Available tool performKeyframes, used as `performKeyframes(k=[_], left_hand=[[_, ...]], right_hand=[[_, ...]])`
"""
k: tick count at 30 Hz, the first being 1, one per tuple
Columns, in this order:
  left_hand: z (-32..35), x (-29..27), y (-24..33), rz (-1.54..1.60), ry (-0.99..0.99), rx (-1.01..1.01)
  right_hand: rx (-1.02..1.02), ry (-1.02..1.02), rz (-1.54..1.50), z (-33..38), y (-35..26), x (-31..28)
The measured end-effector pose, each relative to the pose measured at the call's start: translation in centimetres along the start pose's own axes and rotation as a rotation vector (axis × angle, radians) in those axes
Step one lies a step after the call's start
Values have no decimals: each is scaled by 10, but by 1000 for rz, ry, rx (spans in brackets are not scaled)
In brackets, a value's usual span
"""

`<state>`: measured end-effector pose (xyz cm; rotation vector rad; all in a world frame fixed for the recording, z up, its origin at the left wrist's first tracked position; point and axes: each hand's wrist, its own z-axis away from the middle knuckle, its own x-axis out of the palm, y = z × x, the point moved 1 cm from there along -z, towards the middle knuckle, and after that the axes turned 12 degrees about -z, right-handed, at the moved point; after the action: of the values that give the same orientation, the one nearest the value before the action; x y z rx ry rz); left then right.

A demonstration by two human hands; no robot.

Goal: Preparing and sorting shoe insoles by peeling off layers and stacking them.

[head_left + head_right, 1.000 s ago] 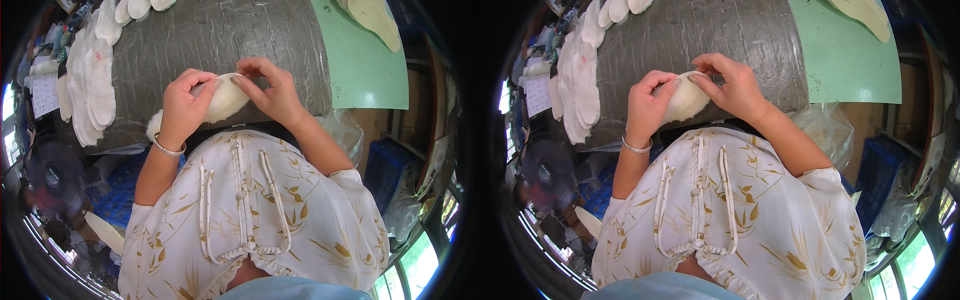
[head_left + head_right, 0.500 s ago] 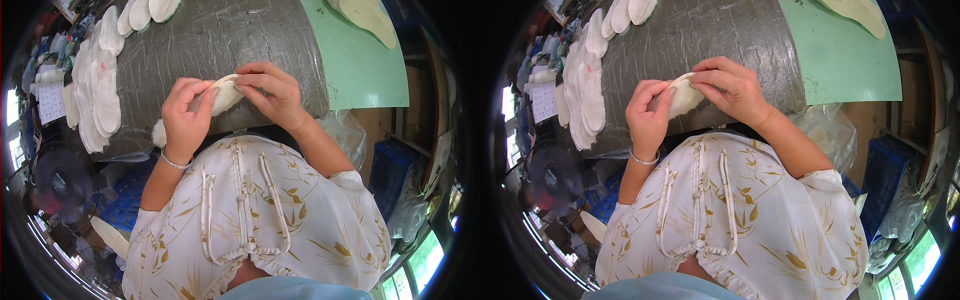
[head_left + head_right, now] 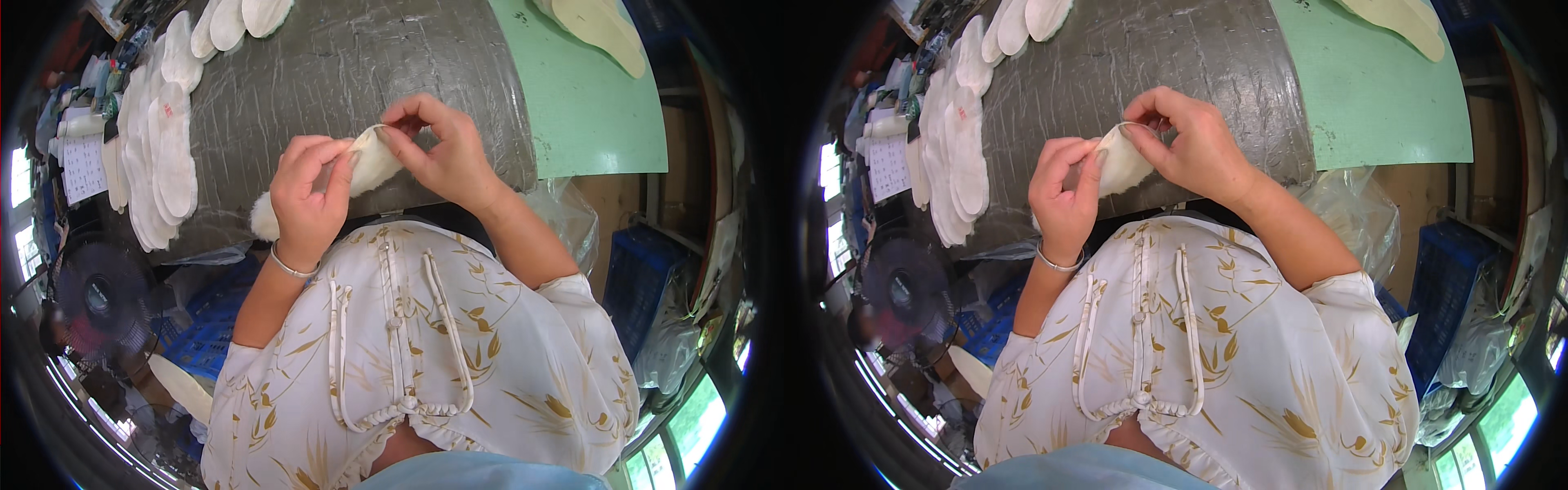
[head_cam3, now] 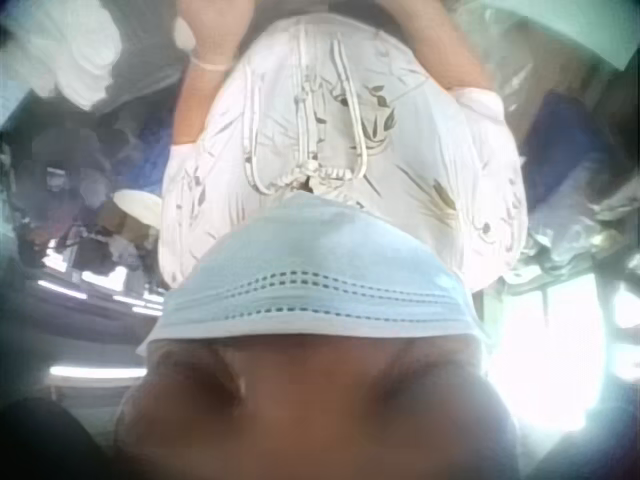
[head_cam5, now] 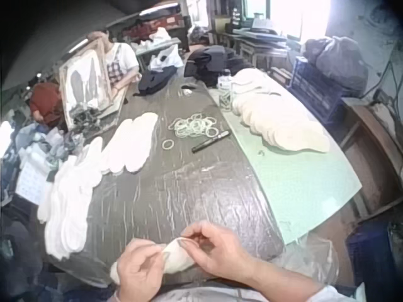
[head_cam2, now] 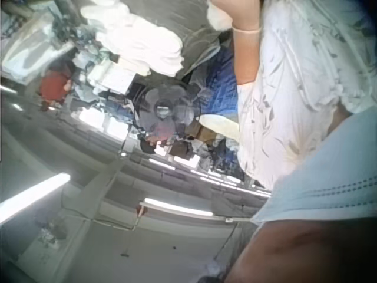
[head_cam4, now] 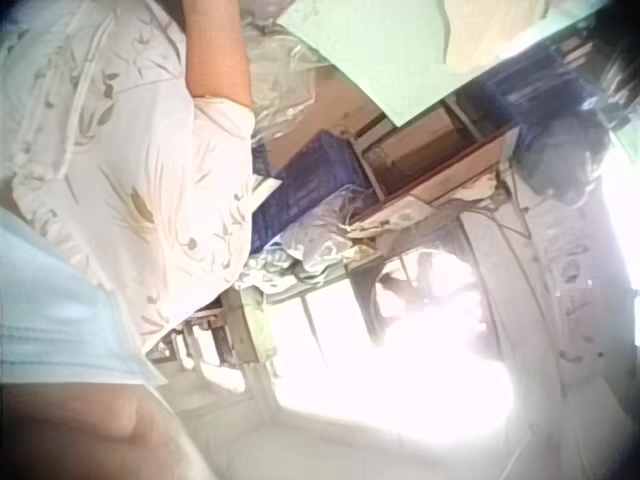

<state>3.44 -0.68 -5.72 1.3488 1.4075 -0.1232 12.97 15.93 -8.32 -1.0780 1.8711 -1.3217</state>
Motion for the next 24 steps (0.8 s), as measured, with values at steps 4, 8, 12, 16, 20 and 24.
performKeyframes(k=[4,8,12,16,20,24], left_hand=[[-6,-4,3,75,-3,-38],[-17,-7,4,95,47,-5],[-25,-13,12,128,-3,14],[-39,-18,12,274,-145,-121],[-63,-26,12,476,-232,-335],[-70,-26,13,558,-74,-377]], right_hand=[[181,71,-245,1,2,1],[99,-38,-234,-1,-7,-4],[61,-62,-166,-11,-15,-8],[20,-56,-199,-23,-24,-10],[-135,130,-47,-44,-33,-13],[-301,269,173,-39,-52,-12]])
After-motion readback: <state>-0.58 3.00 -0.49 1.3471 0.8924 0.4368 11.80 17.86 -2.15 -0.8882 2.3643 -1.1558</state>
